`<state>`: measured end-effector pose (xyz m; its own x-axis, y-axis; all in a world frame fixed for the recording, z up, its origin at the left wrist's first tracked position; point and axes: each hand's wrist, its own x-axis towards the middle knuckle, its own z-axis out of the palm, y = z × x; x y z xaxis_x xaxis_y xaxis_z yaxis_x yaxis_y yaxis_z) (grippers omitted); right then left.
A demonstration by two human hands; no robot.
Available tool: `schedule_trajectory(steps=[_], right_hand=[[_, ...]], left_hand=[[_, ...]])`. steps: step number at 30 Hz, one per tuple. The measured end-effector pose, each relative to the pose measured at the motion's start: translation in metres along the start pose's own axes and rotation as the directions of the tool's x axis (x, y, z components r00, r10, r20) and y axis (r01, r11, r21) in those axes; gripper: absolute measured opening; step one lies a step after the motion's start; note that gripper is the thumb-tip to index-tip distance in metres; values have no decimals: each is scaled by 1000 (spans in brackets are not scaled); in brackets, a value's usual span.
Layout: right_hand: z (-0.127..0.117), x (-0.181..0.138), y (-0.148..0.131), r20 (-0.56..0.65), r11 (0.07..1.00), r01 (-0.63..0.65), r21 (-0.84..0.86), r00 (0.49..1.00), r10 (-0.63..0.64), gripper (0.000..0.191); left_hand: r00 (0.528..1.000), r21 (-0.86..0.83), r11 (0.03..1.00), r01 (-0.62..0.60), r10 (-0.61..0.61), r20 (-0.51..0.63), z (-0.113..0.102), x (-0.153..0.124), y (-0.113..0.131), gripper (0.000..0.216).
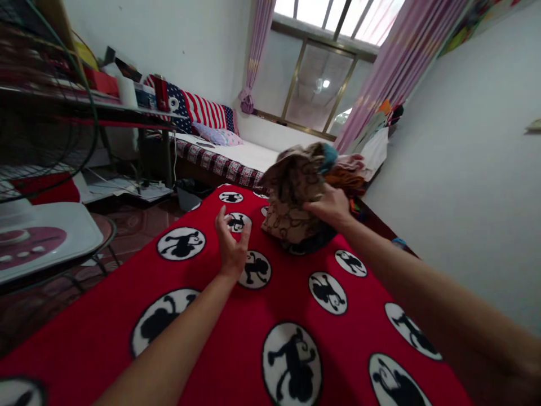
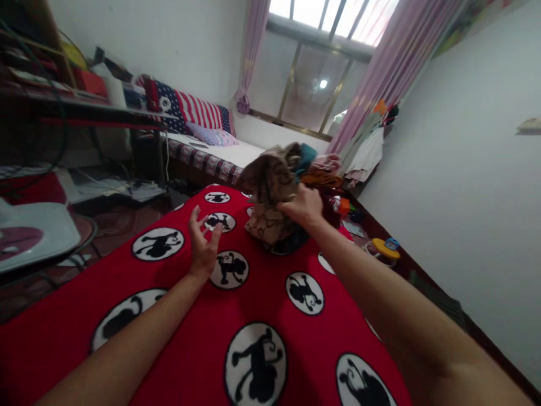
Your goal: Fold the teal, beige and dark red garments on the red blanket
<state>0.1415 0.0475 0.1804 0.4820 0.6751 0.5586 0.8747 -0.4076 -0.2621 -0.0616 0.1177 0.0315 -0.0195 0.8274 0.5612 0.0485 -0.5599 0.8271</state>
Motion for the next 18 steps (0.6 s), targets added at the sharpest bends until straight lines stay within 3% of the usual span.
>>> schedule_trajectory(steps=[2, 4, 7, 9, 11, 12, 14, 16, 18], right_hand=[[28, -35, -47, 141, 969, 210, -133, 971, -192, 57], [60, -74, -78, 303, 898, 422, -124, 878, -370, 62], [95, -123, -97, 248, 790, 613, 18, 763, -598, 66], [102, -145, -96, 157, 748, 651, 134, 731, -664, 66], [101, -160, -87, 75, 721, 629, 289, 736, -672, 52], [100, -167, -80, 25, 711, 597, 371, 759, -651, 39], [98, -179, -63, -99, 718, 487, 498, 854, -510, 22], [100, -187, -42, -219, 767, 300, 567, 953, -211, 20], [107, -189, -22, -248, 767, 62, 638, 960, 129, 24]], left_hand=[[996, 77, 994, -81, 83, -18, -8, 14, 15, 74], [992, 193, 974, -123, 122, 16, -14, 25, 21, 81], [989, 419, 902, -101, 48, 137, -19, 32, 8, 82], [981, 524, 846, -98, -6, 194, -21, 30, -7, 79], [979, 580, 807, -111, -11, 202, -22, 26, -19, 76], [979, 597, 793, -121, -3, 202, -22, 24, -23, 74], [980, 611, 779, -138, 17, 201, -22, 22, -26, 70], [979, 608, 780, -148, 28, 201, -21, 19, -25, 65], [984, 604, 784, -144, 47, 173, -20, 16, -20, 62]])
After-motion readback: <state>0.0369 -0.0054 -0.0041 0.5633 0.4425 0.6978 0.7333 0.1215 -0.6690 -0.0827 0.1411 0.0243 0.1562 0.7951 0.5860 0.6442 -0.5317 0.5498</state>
